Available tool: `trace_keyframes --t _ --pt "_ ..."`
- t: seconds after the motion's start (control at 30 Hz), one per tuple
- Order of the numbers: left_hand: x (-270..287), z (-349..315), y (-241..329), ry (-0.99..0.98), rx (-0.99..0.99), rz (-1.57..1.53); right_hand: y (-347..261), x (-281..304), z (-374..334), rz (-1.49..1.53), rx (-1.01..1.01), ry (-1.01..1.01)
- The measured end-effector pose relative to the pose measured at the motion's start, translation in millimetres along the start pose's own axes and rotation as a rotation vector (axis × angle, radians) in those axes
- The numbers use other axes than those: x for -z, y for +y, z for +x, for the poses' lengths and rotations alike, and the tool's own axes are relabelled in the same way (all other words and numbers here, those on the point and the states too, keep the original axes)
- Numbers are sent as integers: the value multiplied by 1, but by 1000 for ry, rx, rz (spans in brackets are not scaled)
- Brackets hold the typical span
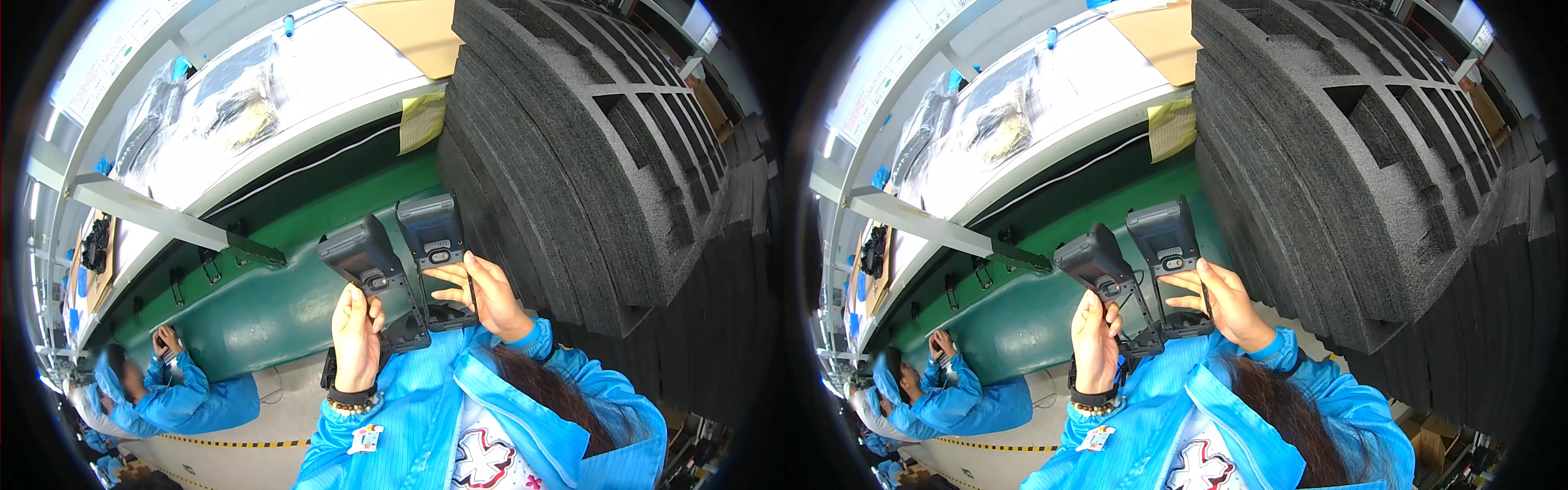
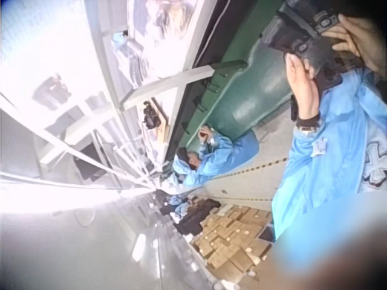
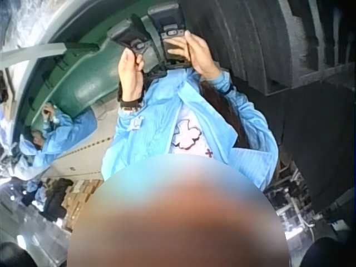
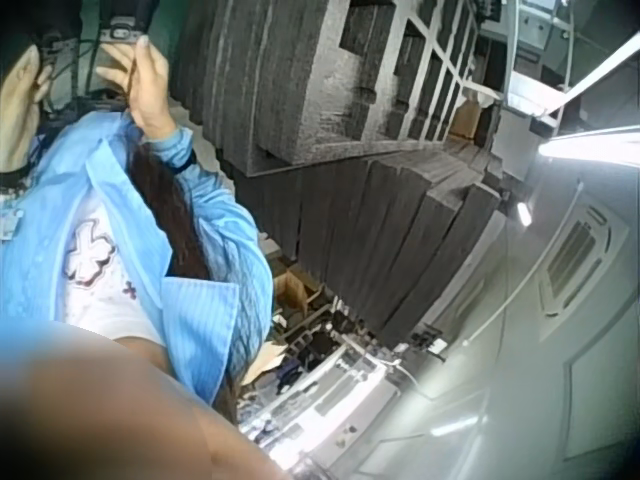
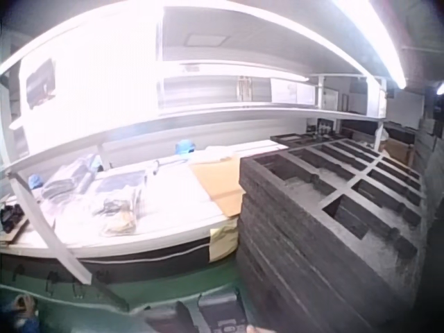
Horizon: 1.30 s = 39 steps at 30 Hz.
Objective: Picking plastic frames/casings from a foam tray and stacking them.
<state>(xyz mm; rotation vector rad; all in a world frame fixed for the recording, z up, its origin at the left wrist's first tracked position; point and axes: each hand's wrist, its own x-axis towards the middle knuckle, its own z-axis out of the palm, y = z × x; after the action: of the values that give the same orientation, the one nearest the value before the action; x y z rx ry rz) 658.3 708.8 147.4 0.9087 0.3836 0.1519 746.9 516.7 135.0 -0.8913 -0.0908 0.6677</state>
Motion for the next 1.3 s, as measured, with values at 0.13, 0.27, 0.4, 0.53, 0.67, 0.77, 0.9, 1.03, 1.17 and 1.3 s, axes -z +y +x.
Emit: trace_keyframes --t 0.13,0.27,0.4,0.53,0.67,0.77,0.9,1.03,1.17,1.3 --pt "-1 -1 2 25 -1 13 0 -1 0 -32 14 -8" --pt "4 0 -1 6 2 -7 0 -4 0 -57 18 -1" --pt "6 0 -2 33 11 -27 2 -4 1 -64 15 3" --pt "11 -1 -1 43 11 -74 -2 -8 5 -20 -13 6" --pt "-8 1 9 -151 -44 -242 8 13 9 50 -171 215" --pt "1 3 4 -242 33 -290 10 16 17 359 -189 -136" --pt "20 13 -6 -345 116 -442 9 9 19 458 -313 -319" --pt "16 16 -4 -242 105 -296 12 7 18 509 -253 -411" --pt "7 10 -1 -196 21 -191 8 9 20 204 -204 -378" --pt "6 12 0 -154 64 -221 8 -4 17 -201 -136 -229"
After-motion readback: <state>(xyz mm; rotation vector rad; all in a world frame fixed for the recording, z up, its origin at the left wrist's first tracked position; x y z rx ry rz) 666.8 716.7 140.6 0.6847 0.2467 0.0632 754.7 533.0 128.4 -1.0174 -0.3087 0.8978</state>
